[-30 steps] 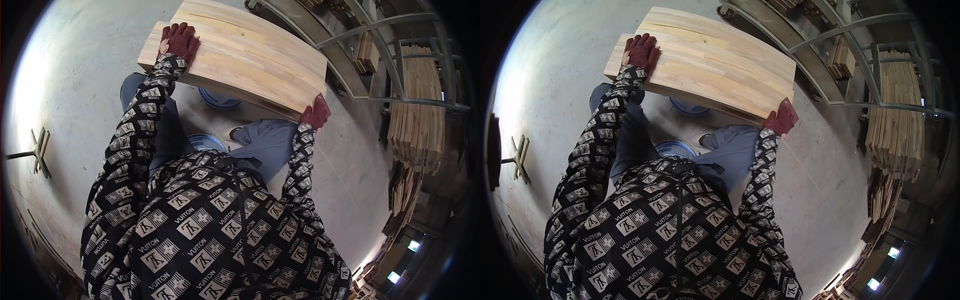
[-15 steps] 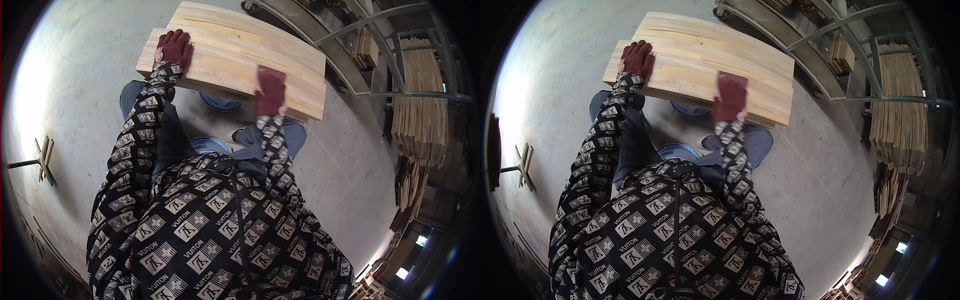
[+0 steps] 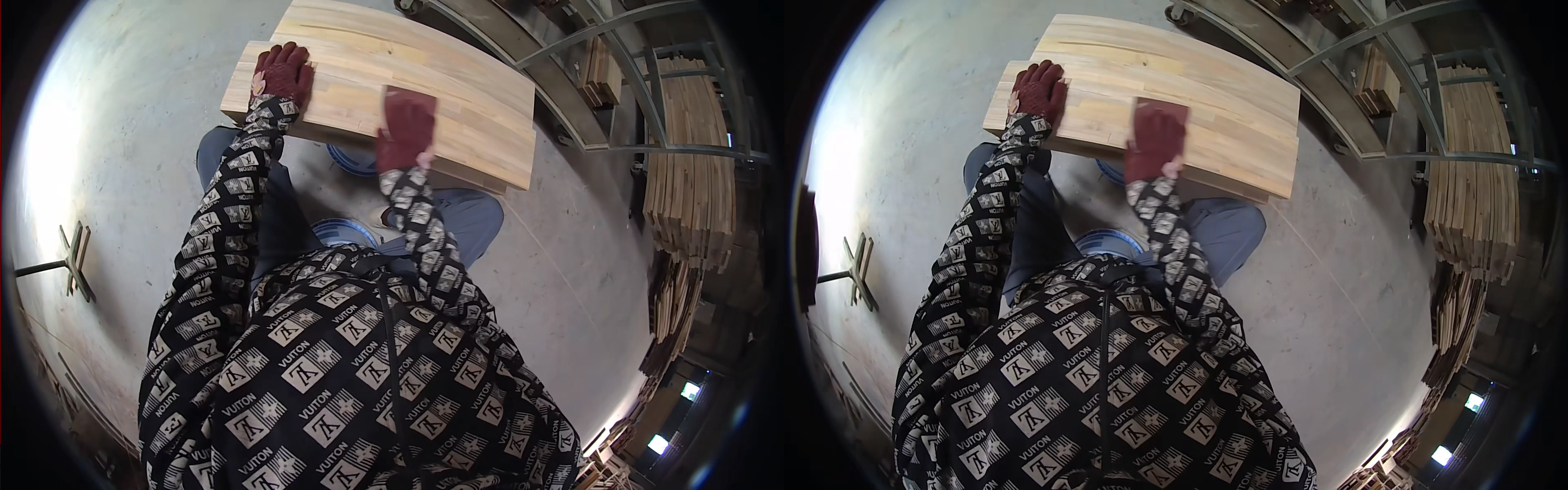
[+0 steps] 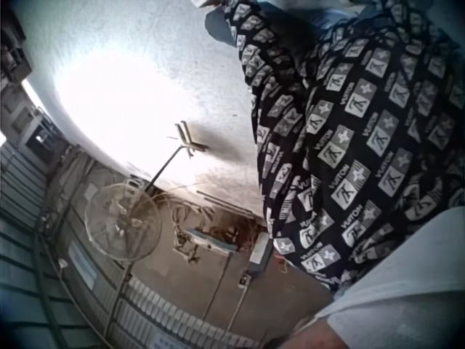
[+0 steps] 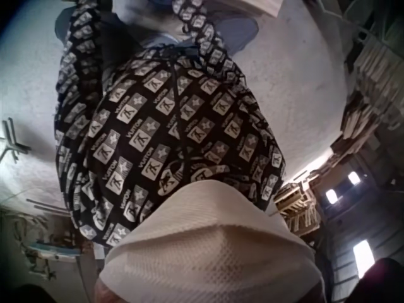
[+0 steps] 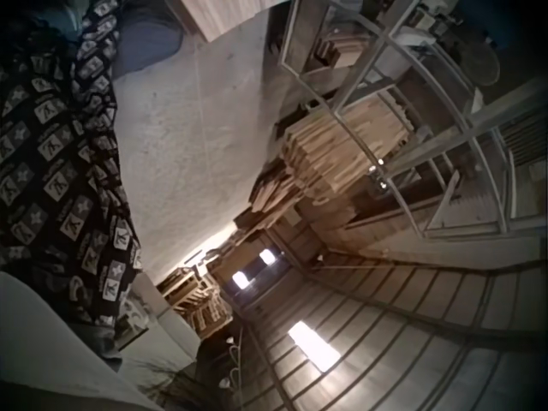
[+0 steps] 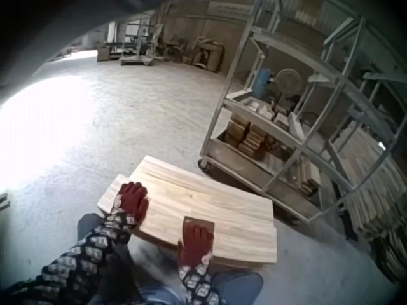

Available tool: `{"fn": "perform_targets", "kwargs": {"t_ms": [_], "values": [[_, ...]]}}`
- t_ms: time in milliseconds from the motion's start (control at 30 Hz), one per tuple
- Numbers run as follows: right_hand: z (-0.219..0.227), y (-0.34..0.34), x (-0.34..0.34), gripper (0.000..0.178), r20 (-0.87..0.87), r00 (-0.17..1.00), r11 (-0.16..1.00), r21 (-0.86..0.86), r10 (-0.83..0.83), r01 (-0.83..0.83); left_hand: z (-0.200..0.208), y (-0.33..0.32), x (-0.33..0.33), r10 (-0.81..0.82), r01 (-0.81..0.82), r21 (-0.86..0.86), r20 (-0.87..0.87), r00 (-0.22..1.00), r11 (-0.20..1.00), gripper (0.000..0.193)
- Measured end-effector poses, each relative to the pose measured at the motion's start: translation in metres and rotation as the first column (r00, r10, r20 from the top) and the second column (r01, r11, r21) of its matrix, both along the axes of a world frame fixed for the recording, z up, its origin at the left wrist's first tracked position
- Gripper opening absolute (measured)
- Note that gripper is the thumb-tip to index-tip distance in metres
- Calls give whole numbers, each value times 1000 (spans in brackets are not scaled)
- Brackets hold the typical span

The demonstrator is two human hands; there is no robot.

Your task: Sanding the surface of a wooden board with sandpaper.

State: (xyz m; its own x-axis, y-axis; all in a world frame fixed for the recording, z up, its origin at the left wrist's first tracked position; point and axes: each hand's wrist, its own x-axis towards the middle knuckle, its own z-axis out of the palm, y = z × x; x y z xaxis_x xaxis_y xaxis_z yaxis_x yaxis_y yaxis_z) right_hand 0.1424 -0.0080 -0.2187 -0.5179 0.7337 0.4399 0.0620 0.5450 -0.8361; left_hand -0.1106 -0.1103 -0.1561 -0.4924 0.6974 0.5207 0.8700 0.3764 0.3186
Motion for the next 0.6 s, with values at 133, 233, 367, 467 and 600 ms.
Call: {"fn": "perform_targets", "kwargs": {"t_ms": [133, 233, 367, 467, 600], "values": [[69, -26, -16, 55, 519, 849, 798, 470, 96, -377, -8, -20, -5, 58, -55, -68, 46, 997, 996, 34], [13, 24, 47, 58, 270, 963, 954, 289, 1, -82, -3, -11, -3, 41, -39, -48, 29, 999, 998, 36], [14, 117, 163, 56, 492, 743, 801, 590, -453, 98, -8, -13, -6, 29, -29, -23, 26, 999, 999, 35], [52, 131, 186, 48, 388, 816, 836, 513, -429, 196, 0, -21, -2, 51, -51, -12, 15, 999, 999, 34], [16, 119, 137, 47, 359, 716, 744, 582, -598, 330, -3, -13, -5, 19, -19, 4, 20, 1000, 1000, 33]]}}
